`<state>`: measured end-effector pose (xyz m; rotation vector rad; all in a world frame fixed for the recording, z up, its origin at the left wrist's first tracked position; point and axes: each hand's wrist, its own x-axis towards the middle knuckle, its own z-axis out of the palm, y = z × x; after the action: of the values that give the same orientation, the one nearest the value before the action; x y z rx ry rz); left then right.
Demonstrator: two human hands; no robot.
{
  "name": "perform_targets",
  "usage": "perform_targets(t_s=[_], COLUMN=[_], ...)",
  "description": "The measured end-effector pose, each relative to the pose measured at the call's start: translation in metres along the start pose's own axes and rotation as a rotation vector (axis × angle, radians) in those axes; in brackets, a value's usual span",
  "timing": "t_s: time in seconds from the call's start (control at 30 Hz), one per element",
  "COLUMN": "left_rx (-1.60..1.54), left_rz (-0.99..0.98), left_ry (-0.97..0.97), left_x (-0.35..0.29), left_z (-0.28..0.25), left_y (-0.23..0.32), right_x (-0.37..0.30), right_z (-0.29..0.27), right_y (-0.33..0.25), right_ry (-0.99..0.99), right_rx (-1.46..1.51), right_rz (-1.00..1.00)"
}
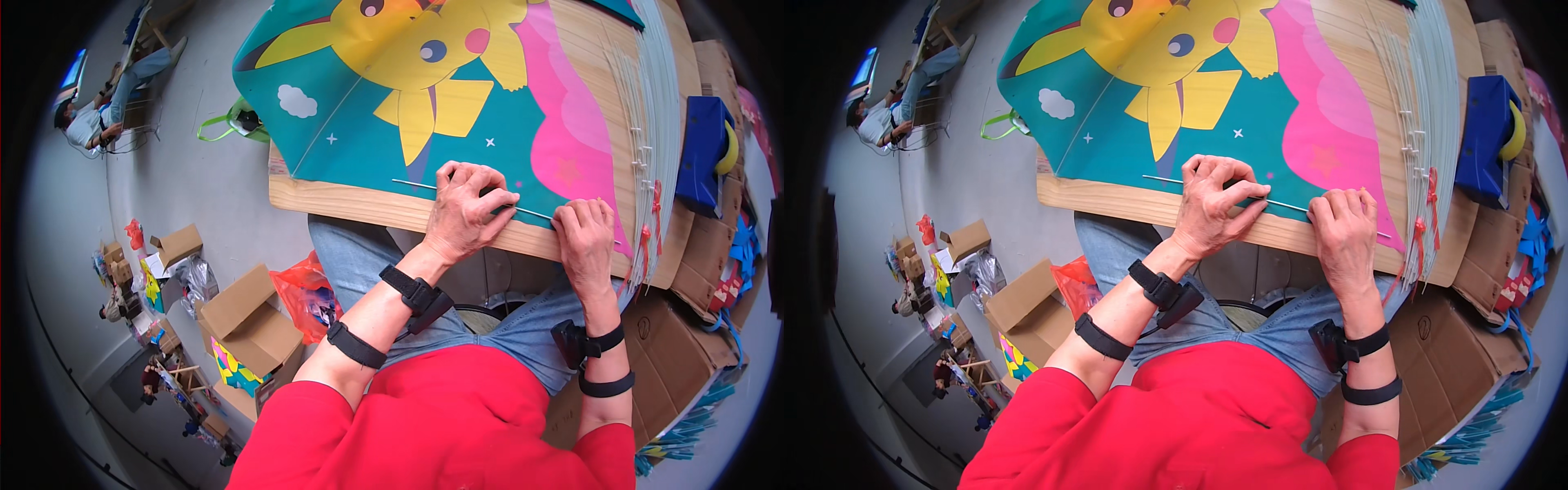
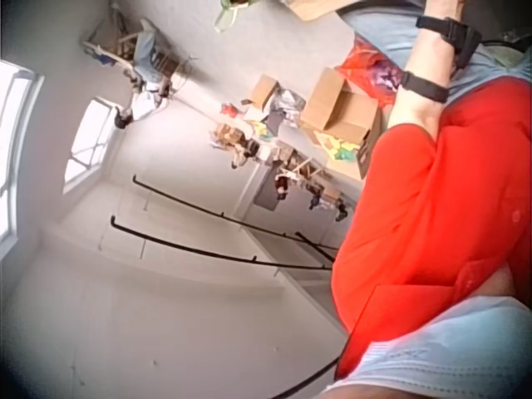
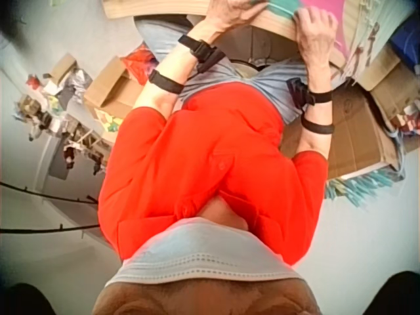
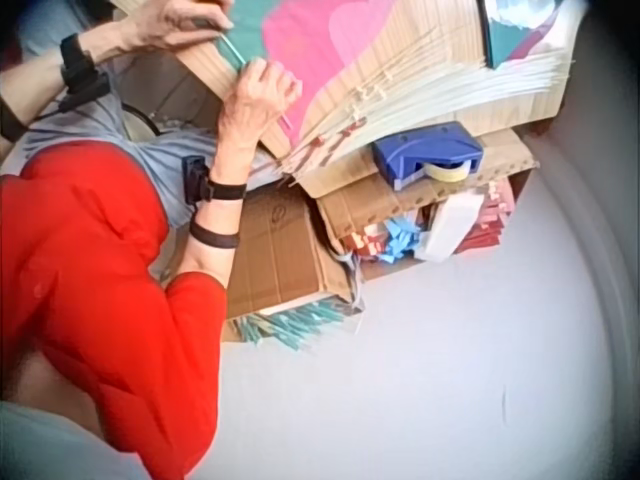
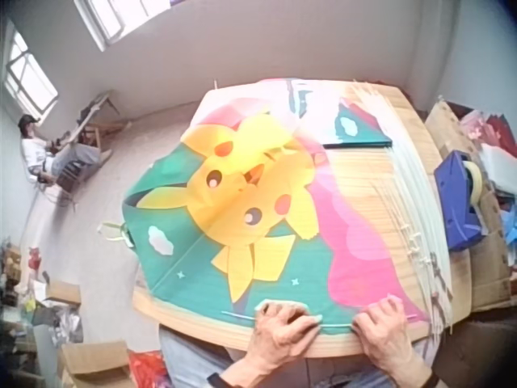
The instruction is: The person assembles a Pikachu-themed kite by inserting a thin rod into a sleeve on the kite fabric and securing it with a small plastic clip. They repeat this process for multiple rods, using a tape dispenser to secure the clips to the kite structure.
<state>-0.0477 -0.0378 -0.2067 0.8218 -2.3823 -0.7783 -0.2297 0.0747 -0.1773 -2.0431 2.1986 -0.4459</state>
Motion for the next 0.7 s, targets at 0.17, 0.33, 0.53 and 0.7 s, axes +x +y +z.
perform_targets(t_s=[0.17, 0.33, 0.53, 0.7], left_rx=[0.012, -0.006, 0.034, 0.049], left_rz=[0.005, 0.029, 0.032, 0.030], left_ry=[0.000, -0.005, -0.044, -0.060], left_x=[0.0002, 0.0019, 0.0020, 0.0026], left_z=[-0.0010, 0.0016, -0.0023, -0.0038], left_y=[0.0005, -0.0006, 0.0001, 0.0026], right_x=[0.0012, -0.0009, -0.0011, 0.0004], right_z=[0.0006, 0.0015, 0.0015, 0.0003], right_y=[-0.0018, 0.0005, -0.0022, -0.0051], right_ry=[-0.005, 0.006, -0.031, 0.025], right_rx=[0.008, 0.004, 0.025, 0.068], right_rz=[0.004, 0.003, 0.017, 0.004])
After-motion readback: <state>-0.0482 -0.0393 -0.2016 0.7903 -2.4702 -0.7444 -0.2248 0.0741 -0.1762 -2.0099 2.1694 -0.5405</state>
